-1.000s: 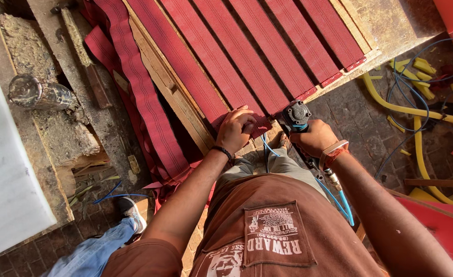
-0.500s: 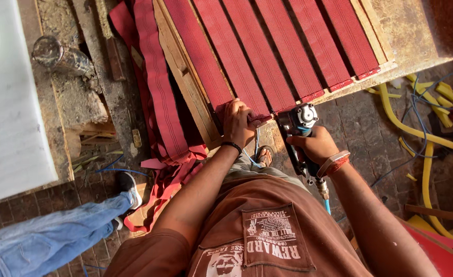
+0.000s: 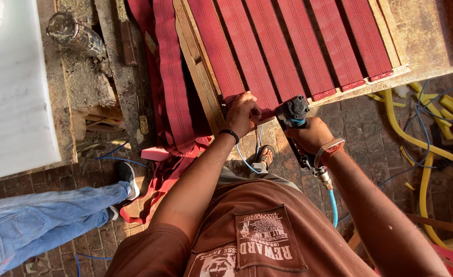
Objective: The person weaves red webbing straps across wooden frames, pulling each strap taut and securing it with a pneumatic nail gun. They cut webbing to length with shears and tuck the ends under the frame edges as they build up the woven pattern.
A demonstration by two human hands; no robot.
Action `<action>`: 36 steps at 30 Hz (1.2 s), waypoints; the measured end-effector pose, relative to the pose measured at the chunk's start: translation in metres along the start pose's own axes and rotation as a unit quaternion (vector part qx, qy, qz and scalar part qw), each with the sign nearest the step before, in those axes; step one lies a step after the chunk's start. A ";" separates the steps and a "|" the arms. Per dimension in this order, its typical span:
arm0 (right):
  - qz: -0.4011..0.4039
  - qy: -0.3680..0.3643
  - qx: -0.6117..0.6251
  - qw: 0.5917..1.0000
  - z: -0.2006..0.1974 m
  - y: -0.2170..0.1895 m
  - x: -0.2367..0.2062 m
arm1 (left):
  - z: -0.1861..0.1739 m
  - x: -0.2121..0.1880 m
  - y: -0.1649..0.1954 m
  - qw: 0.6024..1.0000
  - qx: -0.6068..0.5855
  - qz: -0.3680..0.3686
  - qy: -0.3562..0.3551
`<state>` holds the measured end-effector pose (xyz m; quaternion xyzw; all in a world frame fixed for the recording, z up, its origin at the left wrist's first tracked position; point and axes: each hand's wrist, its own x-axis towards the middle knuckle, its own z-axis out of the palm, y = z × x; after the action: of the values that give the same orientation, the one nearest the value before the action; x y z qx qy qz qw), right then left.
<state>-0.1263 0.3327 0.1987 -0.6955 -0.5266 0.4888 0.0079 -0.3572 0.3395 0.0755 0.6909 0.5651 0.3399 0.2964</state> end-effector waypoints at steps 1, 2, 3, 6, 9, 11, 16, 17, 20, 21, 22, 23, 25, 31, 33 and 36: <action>0.004 0.002 -0.005 1.000 0.003 -0.003 -0.002 | -0.001 0.000 -0.004 1.000 -0.017 0.009 0.003; 0.007 0.002 -0.009 1.000 0.007 -0.006 -0.004 | -0.003 -0.002 -0.007 0.999 -0.033 0.017 0.005; 0.012 0.001 -0.012 1.000 0.011 -0.009 -0.007 | -0.007 -0.004 -0.011 0.999 -0.048 0.025 0.005; 0.031 0.017 -0.034 0.999 0.017 -0.019 -0.015 | -0.027 -0.018 -0.017 0.992 -0.119 -0.028 -0.027; 0.025 0.003 0.030 0.999 0.025 -0.026 -0.026 | -0.053 -0.038 -0.014 0.992 -0.072 0.043 -0.094; 0.032 0.023 0.012 0.999 0.033 -0.029 -0.031 | -0.061 -0.045 -0.006 0.992 -0.012 0.101 -0.068; 0.060 0.046 0.050 0.996 0.047 -0.028 -0.039 | -0.054 -0.053 0.005 0.985 0.086 0.140 -0.045; 0.057 0.051 0.069 0.995 0.050 -0.026 -0.042 | -0.052 -0.054 0.004 0.991 0.066 0.111 -0.039; 0.039 0.053 0.140 0.988 0.059 -0.016 -0.052 | -0.045 -0.055 -0.002 0.991 0.064 0.116 0.018; 0.031 0.052 0.167 0.984 0.062 -0.013 -0.054 | -0.043 -0.055 -0.004 0.988 0.072 0.134 0.042; 0.042 0.047 0.172 0.983 0.064 -0.012 -0.056 | -0.042 -0.055 -0.006 0.991 0.061 0.115 0.030; 0.053 0.042 0.177 0.982 0.067 -0.010 -0.058 | -0.041 -0.054 -0.007 0.994 0.050 0.096 0.018; 0.057 0.037 0.156 0.985 0.071 -0.012 -0.059 | -0.040 -0.052 -0.009 0.997 0.035 0.065 -0.002; 0.054 0.050 0.066 0.995 0.080 -0.026 -0.058 | -0.038 -0.051 -0.014 0.995 0.026 0.098 0.018; 0.051 0.052 0.056 0.996 0.081 -0.031 -0.057 | -0.041 -0.051 -0.019 0.997 0.014 0.077 -0.010; 0.071 0.031 0.060 0.995 0.083 -0.036 -0.059 | -0.050 -0.044 -0.031 0.992 -0.084 0.089 -0.017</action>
<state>-0.2076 0.2635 0.2139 -0.7441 -0.4450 0.4973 0.0313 -0.4212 0.3031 0.0745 0.7166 0.4661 0.3991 0.3315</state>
